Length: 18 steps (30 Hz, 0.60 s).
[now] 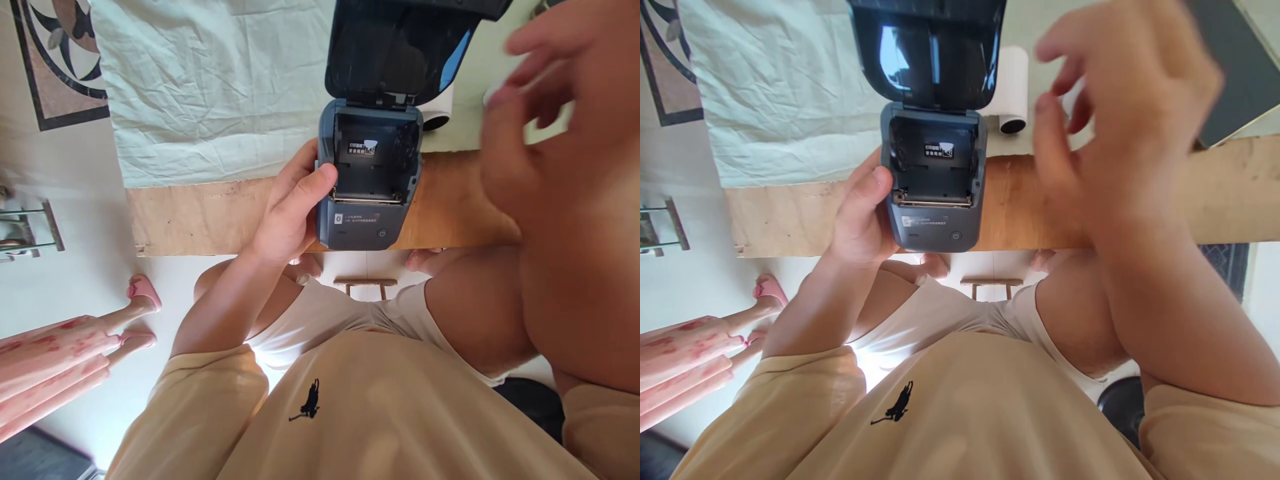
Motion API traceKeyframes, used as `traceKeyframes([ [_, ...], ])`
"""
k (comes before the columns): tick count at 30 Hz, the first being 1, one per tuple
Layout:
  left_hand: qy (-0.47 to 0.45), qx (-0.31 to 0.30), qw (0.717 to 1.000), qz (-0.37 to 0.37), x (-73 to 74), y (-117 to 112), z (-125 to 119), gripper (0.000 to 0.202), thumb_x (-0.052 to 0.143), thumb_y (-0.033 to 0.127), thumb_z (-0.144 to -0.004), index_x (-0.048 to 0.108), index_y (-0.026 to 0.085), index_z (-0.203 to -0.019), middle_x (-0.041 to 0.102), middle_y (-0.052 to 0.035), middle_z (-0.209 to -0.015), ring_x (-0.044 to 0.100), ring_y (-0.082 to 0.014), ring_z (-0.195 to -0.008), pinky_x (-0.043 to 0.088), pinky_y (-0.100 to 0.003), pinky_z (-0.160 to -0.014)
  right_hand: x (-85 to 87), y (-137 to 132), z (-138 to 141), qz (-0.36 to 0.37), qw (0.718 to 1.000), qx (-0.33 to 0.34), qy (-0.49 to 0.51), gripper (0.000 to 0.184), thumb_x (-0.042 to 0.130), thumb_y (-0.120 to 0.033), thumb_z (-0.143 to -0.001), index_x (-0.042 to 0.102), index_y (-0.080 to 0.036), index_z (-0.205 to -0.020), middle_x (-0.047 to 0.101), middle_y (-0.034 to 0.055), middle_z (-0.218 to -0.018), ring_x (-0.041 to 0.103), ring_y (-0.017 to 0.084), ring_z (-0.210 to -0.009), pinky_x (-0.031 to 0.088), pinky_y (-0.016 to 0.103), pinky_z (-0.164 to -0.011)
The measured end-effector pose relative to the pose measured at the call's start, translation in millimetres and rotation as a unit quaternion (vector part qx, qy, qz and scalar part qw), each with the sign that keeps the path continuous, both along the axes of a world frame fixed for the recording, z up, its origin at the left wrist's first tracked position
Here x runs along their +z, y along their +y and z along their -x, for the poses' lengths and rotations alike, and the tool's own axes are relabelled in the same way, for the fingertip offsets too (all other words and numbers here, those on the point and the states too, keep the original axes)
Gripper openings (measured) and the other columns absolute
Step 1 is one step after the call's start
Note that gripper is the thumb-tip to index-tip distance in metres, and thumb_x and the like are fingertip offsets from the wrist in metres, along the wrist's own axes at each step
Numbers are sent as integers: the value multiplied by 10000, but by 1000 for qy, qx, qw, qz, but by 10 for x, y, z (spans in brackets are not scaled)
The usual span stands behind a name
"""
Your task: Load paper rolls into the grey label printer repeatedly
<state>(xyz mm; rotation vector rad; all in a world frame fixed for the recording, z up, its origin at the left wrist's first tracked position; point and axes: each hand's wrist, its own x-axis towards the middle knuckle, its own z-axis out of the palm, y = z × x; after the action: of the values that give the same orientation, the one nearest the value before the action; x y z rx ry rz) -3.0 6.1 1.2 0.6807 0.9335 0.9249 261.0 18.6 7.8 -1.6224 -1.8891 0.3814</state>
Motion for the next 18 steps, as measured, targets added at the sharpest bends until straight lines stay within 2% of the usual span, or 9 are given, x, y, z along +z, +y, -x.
traceKeyframes([
  [2, -2, -4, 1000, -2, 6, 37, -27, 543, 925, 669, -820, 786, 298, -1191, 847, -99, -1139, 686, -465, -1455, 684, -479, -953, 16, 61, 159, 39, 991, 34, -124, 516, 567, -325, -1032, 674, -265, -1534, 677, 105, -1376, 669, 234, -1247, 518, 416, -1060],
  [4, -23, 14, 1000, 12, 27, 73, -97, 616, 770, 765, -914, 746, 336, -1356, 848, -97, -1135, 667, -460, -1486, 667, -553, -1066, -12, 147, 250, 103, 978, 34, -178, 569, 585, -382, -1038, 615, -338, -1604, 597, 118, -1517, 640, 264, -1291, 489, 394, -951],
  [6, -32, 15, 999, 10, 53, 105, -166, 705, 701, 825, -931, 715, 330, -1433, 845, -103, -1143, 677, -455, -1473, 662, -564, -1092, -58, 208, 277, 146, 970, 32, -190, 546, 589, -450, -1050, 610, -385, -1592, 557, 113, -1549, 612, 235, -1176, 430, 367, -884],
  [7, -30, 12, 999, 5, 61, 117, -186, 733, 692, 840, -930, 708, 320, -1446, 843, -106, -1145, 688, -450, -1457, 664, -556, -1091, -75, 219, 278, 158, 967, 34, -199, 514, 579, -484, -1058, 626, -374, -1559, 558, 112, -1535, 584, 204, -1084, 405, 355, -868],
  [10, -16, 5, 1000, -7, 45, 122, -167, 760, 677, 855, -937, 704, 287, -1441, 835, -109, -1130, 714, -431, -1414, 673, -528, -1084, -59, 177, 283, 157, 961, 37, -223, 420, 540, -542, -1066, 697, -280, -1354, 574, 100, -1496, 472, 141, -894, 324, 314, -809],
  [13, 0, 3, 1000, -19, -56, 66, -69, 741, 677, 849, -947, 717, 247, -1377, 827, -110, -1109, 734, -410, -1379, 685, -492, -1062, 39, 91, 306, 191, 945, -2, -266, 309, 544, -450, -1035, 680, -238, -1213, 619, 80, -1382, 364, 129, -786, 228, 283, -770],
  [16, -14, 11, 998, -60, -201, -18, -3, 685, 647, 822, -983, 728, 203, -1264, 819, -118, -1114, 767, -378, -1313, 700, -421, -960, 106, 33, 290, 210, 934, -43, -285, 352, 583, -356, -966, 639, -254, -1299, 656, 69, -1223, 241, 132, -724, 183, 282, -756],
  [18, -37, 22, 995, -94, -271, -60, -8, 661, 597, 805, -1020, 727, 185, -1211, 814, -126, -1106, 789, -357, -1262, 696, -388, -887, 96, 10, 246, 187, 953, -36, -234, 486, 597, -339, -940, 596, -274, -1422, 678, 51, -1151, 292, 132, -712, 225, 292, -758],
])
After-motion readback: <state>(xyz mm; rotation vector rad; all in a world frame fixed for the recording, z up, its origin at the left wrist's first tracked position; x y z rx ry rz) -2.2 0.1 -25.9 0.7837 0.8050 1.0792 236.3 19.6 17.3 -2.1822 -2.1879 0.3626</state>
